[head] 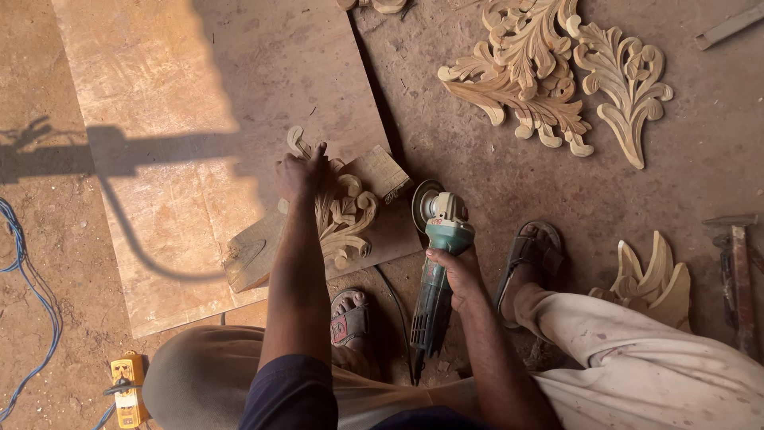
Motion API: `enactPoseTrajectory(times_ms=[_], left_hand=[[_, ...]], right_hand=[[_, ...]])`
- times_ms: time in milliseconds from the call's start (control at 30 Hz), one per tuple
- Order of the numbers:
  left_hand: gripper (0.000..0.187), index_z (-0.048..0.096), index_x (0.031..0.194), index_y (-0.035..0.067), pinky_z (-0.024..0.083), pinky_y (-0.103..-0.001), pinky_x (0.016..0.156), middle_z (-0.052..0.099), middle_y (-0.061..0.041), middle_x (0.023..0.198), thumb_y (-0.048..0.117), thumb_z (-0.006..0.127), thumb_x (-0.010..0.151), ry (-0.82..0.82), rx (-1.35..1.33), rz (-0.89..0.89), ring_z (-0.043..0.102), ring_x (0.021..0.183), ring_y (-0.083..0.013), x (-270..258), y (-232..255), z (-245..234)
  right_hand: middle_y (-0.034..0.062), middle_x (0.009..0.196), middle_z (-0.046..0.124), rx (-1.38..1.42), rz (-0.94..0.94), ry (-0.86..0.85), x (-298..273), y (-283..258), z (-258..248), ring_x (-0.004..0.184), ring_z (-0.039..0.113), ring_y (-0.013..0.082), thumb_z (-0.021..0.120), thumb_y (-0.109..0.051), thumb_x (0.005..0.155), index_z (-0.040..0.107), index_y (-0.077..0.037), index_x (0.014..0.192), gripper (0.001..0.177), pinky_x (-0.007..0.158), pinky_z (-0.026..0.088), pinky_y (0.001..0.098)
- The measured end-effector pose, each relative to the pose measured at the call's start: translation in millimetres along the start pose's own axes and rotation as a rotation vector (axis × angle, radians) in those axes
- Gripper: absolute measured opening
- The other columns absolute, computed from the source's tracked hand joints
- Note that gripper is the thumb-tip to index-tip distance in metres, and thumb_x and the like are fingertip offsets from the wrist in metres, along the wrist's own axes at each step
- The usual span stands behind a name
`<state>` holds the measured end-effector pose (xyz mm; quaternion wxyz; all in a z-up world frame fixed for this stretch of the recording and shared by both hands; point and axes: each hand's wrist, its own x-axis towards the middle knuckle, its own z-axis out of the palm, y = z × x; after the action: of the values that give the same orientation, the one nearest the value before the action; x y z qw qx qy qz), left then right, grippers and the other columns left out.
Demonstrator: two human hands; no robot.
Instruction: The person uses an angle grinder to carve and smooth the edges of a decorative wooden piece. They hold the wood with one hand and guide the tool along the contours, occasionally repositioning the piece to access different areas.
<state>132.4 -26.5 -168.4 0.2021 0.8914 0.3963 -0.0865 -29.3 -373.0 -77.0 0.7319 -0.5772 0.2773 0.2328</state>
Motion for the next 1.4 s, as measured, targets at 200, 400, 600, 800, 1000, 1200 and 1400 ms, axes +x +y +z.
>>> enactPoseTrajectory(times_ms=[200,400,600,800,1000,1200,1400], left_hand=[[0.073,0.063,0.077,0.005,0.053,-0.046,0.075,0.062,-0.012,0.094,0.075,0.081,0.074,0.39,-0.149,0.348,0.064,0.086,-0.0292,-37.4,38.1,-117.0],[0.061,0.058,0.082,0.004,0.048,-0.046,0.067,0.054,-0.013,0.093,0.046,0.1,0.066,0.7,-0.28,0.99,0.057,0.084,-0.0321,-128.0,57.3,-177.6],[0.047,0.062,0.093,0.006,0.05,-0.047,0.075,0.055,-0.013,0.099,0.034,0.094,0.073,0.684,-0.327,1.048,0.058,0.092,-0.033,-157.0,14.8,-137.7],[0.049,0.056,0.089,0.004,0.048,-0.049,0.082,0.054,-0.015,0.101,0.031,0.092,0.07,0.684,-0.332,1.009,0.055,0.097,-0.0358,-153.4,-23.0,-112.1],[0.048,0.056,0.091,0.005,0.046,-0.049,0.083,0.053,-0.015,0.103,0.032,0.09,0.072,0.699,-0.367,1.056,0.053,0.1,-0.0362,-153.1,-22.5,-118.0],[0.052,0.055,0.078,0.006,0.044,-0.048,0.076,0.052,-0.012,0.09,0.043,0.091,0.071,0.643,-0.279,1.06,0.051,0.09,-0.0325,-165.1,-21.7,-107.9],[0.061,0.051,0.072,0.007,0.043,-0.048,0.075,0.051,-0.012,0.085,0.055,0.09,0.073,0.643,-0.257,0.989,0.05,0.089,-0.0321,-160.4,-21.0,-110.1]], right_hand=[[0.0065,0.097,0.062,0.139,-0.102,-0.052,-10.0,-7.8,6.1,0.085,0.066,0.02,0.078,-0.011,0.068,0.057,-0.009,0.123,0.058,0.072,0.06,0.043],[0.0066,0.098,0.065,0.226,-0.182,-0.069,-17.8,-18.2,17.4,0.084,0.066,0.0198,0.081,-0.011,0.069,0.059,-0.008,0.123,0.058,0.071,0.058,0.0414],[0.006,0.091,0.067,0.131,-0.265,-0.048,-31.9,-16.7,24.2,0.079,0.068,0.0189,0.08,-0.008,0.068,0.066,-0.006,0.11,0.045,0.069,0.058,0.0381],[0.0061,0.085,0.067,0.075,-0.312,-0.074,-46.1,-17.9,29.6,0.072,0.067,0.019,0.079,-0.008,0.066,0.067,-0.004,0.105,0.04,0.063,0.058,0.0379],[0.0068,0.091,0.068,-0.023,-0.356,-0.084,-46.1,-20.8,33.6,0.079,0.07,0.0171,0.078,-0.011,0.065,0.065,-0.008,0.104,0.041,0.068,0.061,0.0361],[0.0076,0.094,0.066,-0.075,-0.268,-0.029,-31.6,5.3,28.8,0.084,0.069,0.0195,0.08,-0.011,0.065,0.059,-0.006,0.106,0.046,0.072,0.059,0.0378],[0.0126,0.103,0.064,-0.129,-0.201,-0.011,-8.7,36.8,34.6,0.089,0.069,0.0207,0.083,-0.013,0.063,0.049,-0.002,0.118,0.066,0.076,0.061,0.037]])
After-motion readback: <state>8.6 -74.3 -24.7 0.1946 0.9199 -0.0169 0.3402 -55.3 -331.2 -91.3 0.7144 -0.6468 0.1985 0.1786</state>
